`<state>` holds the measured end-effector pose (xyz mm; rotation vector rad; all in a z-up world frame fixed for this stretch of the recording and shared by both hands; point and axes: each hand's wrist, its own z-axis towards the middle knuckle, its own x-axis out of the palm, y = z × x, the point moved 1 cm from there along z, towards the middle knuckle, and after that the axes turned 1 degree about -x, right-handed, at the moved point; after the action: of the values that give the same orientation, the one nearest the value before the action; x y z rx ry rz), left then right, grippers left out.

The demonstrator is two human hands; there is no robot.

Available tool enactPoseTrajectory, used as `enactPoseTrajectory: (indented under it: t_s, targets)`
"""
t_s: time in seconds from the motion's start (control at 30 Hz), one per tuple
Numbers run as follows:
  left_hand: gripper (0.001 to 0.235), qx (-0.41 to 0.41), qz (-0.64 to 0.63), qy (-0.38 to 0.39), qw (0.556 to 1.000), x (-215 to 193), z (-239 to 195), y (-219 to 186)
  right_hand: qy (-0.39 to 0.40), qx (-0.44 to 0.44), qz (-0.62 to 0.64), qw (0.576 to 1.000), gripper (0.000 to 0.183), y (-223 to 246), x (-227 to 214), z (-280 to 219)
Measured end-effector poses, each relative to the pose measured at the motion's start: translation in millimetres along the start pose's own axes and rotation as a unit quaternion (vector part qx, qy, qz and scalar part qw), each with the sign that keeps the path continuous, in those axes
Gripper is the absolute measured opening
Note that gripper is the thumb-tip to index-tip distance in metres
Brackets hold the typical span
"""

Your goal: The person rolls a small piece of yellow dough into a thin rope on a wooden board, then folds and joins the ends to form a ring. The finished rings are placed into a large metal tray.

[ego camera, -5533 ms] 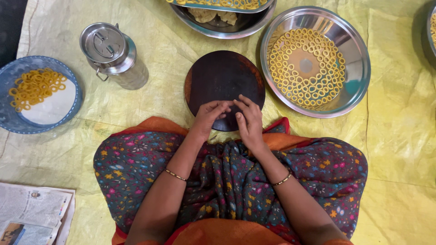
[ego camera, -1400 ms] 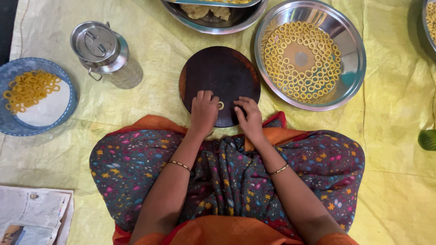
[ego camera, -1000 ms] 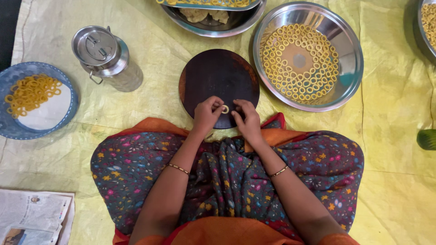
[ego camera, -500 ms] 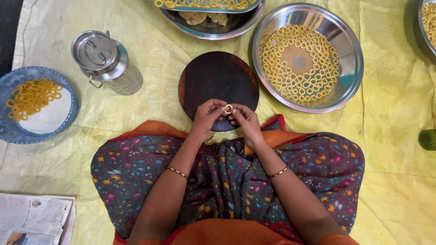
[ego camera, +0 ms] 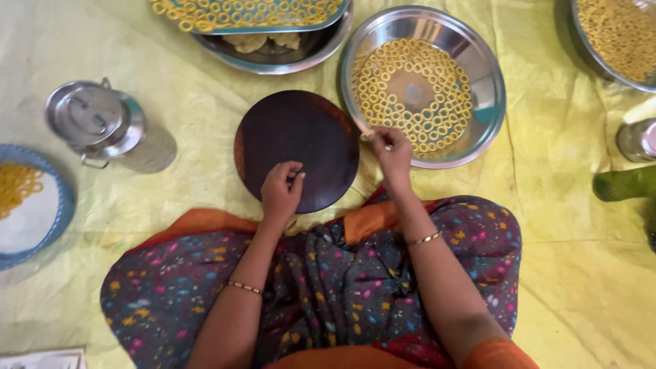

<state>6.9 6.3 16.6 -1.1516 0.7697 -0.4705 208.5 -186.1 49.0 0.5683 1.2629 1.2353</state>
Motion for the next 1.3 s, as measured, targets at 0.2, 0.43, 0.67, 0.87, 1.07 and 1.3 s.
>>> enactPoseTrajectory:
  t_s: [0.2, 0.43, 0.67, 0.87, 1.07, 1.3]
  targets:
    - [0.015, 0.093, 0.115, -0.033, 0.989, -10.1, 4.1, -12.7, -0.061, 0.017, -0.042, 0.997, 0.017, -55.9, -51.5, 94.1]
    - [0.018, 0.105, 0.234, -0.062, 0.965, -10.6, 1.6, -17.2, -0.067, 0.106, -0.037, 0.991, 0.016, -117.9, -47.5, 157.0]
    - [0.018, 0.089, 0.235, -0.055, 0.966, -9.1, 4.3, -17.3, -0.031, 0.127, -0.057, 0.99, 0.011, -128.0, -7.9, 183.0]
    - [0.017, 0.072, 0.23, -0.04, 0.97, -6.2, 4.9, -14.7, -0.028, 0.064, -0.146, 0.987, 0.018, -107.1, 1.7, 189.4]
    - [0.016, 0.061, 0.23, -0.027, 0.971, -4.4, 4.0, -12.7, -0.014, 0.003, -0.289, 0.957, 0.015, -113.9, -1.2, 189.4]
    - [0.017, 0.055, 0.231, -0.043, 0.97, -6.1, 5.2, -16.9, -0.008, -0.057, -0.29, 0.955, 0.015, -155.1, -4.9, 194.2]
